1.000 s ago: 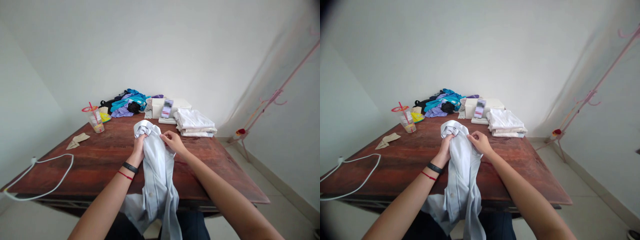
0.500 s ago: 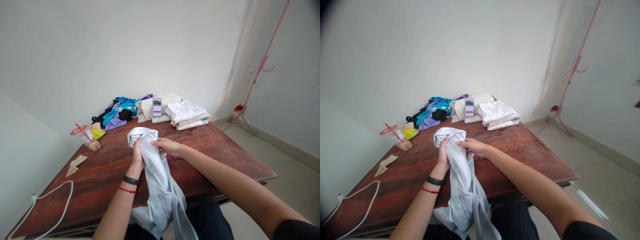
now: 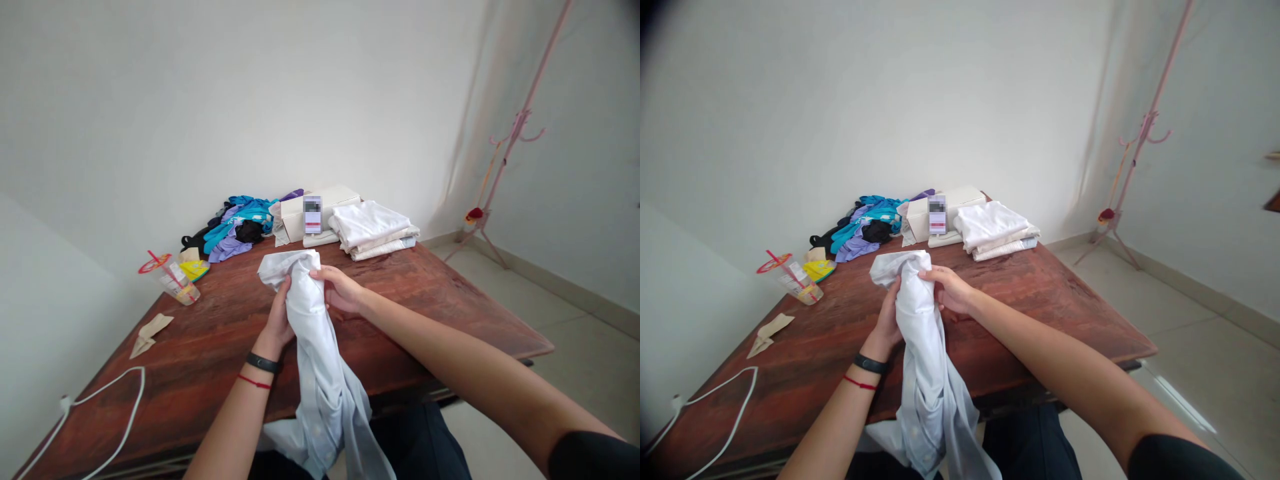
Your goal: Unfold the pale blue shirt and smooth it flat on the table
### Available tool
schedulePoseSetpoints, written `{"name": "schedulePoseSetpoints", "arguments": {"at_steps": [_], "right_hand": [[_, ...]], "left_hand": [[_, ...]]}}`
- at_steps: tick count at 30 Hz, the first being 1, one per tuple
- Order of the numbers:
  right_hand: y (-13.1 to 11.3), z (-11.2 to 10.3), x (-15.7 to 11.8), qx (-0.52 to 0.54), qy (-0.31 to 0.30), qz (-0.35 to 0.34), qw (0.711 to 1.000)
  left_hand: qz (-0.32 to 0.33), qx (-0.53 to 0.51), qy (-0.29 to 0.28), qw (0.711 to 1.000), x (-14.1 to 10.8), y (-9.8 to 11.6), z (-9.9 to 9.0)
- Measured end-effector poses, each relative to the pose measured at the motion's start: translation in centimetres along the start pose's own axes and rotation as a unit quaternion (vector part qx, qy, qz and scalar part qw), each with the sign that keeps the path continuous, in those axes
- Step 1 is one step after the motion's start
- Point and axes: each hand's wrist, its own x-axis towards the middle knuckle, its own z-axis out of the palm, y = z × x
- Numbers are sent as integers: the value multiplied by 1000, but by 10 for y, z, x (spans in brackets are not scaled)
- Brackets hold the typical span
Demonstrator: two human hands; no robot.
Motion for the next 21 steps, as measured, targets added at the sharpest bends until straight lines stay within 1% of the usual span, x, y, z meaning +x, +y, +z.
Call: {"name": "schedulePoseSetpoints", "arguments": {"at_steps": [4, 6, 7, 8, 10, 13, 15, 18, 19, 21], "right_hand": [[-5, -3, -4, -24, -42, 20, 999], [-7, -5, -4, -38, -45, 23, 998], [-8, -6, -3, -45, -37, 21, 998], [-9, -8, -2, -53, -24, 14, 998], [-10, -11, 2, -76, 6, -8, 997], [-7, -16, 9, -145, 46, -57, 987], [-2, -20, 13, -202, 63, -98, 972], [5, -28, 16, -290, 58, -152, 943], [7, -31, 15, -326, 54, -159, 930], [8, -35, 13, -416, 44, -149, 896]], "left_hand": [[-50, 38, -44, 997, -6, -1, 2], [-67, 51, -47, 995, -7, 0, 3], [-69, 54, -39, 995, -6, 0, 3], [-62, 57, -25, 996, -5, 0, 3], [-29, 65, 8, 997, 0, 0, 2], [26, 85, 34, 995, 8, -2, 0], [50, 95, 45, 993, 11, -2, -1], [81, 117, 87, 986, 11, 6, -2], [86, 133, 109, 981, 9, 12, -4], [87, 184, 152, 967, 1, 30, -8]]}}
